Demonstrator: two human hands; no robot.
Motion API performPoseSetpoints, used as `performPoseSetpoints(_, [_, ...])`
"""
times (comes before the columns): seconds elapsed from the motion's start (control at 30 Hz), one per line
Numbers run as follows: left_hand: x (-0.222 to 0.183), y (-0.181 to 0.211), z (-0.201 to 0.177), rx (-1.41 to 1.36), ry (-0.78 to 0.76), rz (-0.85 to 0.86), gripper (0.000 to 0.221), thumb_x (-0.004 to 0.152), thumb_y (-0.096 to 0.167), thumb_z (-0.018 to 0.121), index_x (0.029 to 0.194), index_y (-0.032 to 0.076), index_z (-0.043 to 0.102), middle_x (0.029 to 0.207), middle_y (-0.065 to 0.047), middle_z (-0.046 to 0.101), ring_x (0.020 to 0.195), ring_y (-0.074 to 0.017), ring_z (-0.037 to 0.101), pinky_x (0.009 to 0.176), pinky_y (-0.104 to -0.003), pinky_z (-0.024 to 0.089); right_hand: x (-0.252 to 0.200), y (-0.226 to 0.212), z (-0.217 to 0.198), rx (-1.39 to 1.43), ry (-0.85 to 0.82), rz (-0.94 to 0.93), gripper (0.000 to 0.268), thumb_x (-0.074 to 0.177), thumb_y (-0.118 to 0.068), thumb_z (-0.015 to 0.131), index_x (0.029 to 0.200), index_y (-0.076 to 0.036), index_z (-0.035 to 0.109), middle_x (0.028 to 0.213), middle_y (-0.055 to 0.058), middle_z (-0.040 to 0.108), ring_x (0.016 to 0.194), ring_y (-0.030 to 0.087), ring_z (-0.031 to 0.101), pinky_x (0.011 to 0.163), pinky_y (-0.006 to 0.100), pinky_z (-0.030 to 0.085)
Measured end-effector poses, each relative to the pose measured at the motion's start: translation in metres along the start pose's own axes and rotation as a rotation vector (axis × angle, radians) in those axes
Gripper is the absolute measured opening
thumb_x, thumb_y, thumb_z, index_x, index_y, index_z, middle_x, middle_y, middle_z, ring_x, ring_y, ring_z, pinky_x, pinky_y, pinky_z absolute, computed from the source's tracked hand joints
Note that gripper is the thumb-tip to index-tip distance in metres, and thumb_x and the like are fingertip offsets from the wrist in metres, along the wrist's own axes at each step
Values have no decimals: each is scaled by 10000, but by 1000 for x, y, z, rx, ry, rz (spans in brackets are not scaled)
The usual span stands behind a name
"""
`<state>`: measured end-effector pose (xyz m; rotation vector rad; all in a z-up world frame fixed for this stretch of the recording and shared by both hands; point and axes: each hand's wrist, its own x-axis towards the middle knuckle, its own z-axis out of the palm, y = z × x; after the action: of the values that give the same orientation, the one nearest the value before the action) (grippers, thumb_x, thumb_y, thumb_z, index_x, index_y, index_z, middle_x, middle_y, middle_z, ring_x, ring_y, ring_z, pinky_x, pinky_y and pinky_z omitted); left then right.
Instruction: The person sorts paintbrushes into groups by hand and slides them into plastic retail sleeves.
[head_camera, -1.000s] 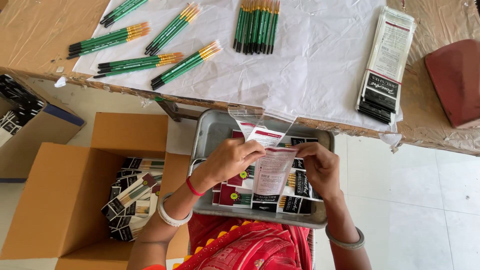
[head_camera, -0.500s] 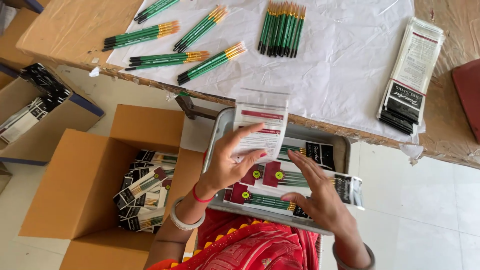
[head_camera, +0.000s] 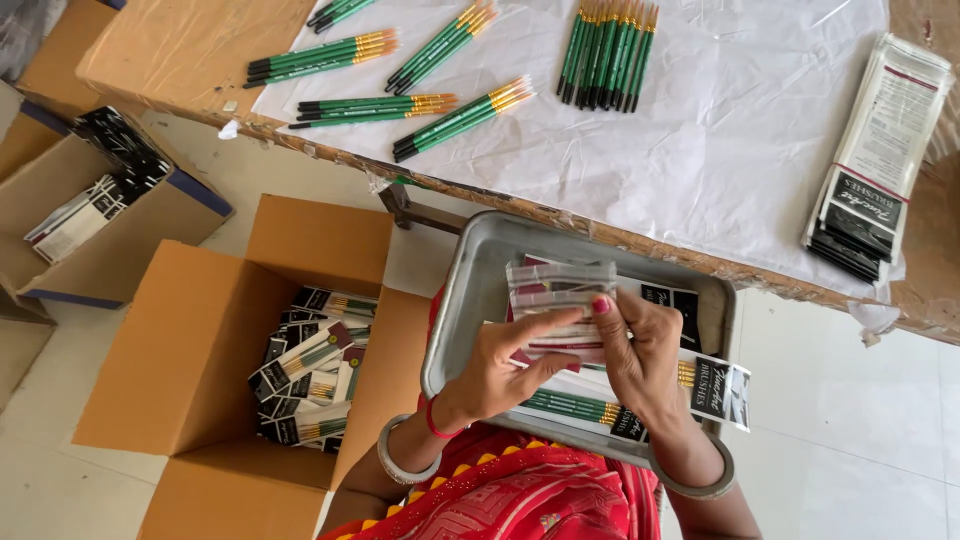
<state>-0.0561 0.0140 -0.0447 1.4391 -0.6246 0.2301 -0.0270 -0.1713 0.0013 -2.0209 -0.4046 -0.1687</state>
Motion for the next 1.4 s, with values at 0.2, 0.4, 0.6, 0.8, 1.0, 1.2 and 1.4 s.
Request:
performPoseSetpoints(0.2, [-17,-5,-31,117,-115,-80,199,935,84,795,1085,13,685,1001,-124,754,888,-184,750,753,-301,601,7,24,24,-102,-254,28,358,1036,-225,594,790,18,690,523,121,515,450,196,442,458,351,363])
performPoseSetpoints(0.4, [-29,-14,-43,202,-128,-168,132,933,120,804,900,4,750,734,-99,701,596,-133,607,550,-305,455,163,-3,45,-345,-297,-594,372,962,-164,693,1293,1,657,1227,212,694,1146,371,631,957,458,508])
performPoseSetpoints(0.6, [-28,-13,-53,140,-135,-225,133,935,137,781,931,5,760,716,-94,692,577,-90,584,509,-290,421,255,39,110,-734,-523,-542,634,844,-316,792,1329,-5,530,1282,207,611,1243,356,545,1047,514,390])
performPoseSetpoints(0.8, [-35,-26,-56,176,-140,-238,214,956,150,804,853,-19,723,640,-113,568,565,-101,409,506,-300,373,244,39,116,-863,-581,-593,409,904,-239,692,1229,-44,537,1109,172,588,1066,340,590,913,485,468])
performPoseSetpoints(1.0, [-19,-15,-46,175,-158,-323,178,929,152,806,869,-9,758,595,-111,614,513,-75,416,461,-306,347,218,70,118,-873,-421,-733,224,910,-21,590,1122,-43,523,993,152,622,925,330,647,830,445,536])
performPoseSetpoints(1.2, [-7,-3,-44,149,-169,-210,158,934,137,787,946,-18,758,712,-109,704,573,-62,564,489,-288,452,169,81,-12,-4,115,-323,266,1024,-222,675,843,-54,576,645,57,558,509,142,475,441,304,360])
performPoseSetpoints(1.4, [41,17,-16,306,-301,-106,175,940,94,772,1019,-17,661,753,-152,697,588,-204,662,499,-336,456,127,128,-59,435,217,-183,466,1067,-372,602,682,-155,453,555,-22,400,445,88,322,407,276,279])
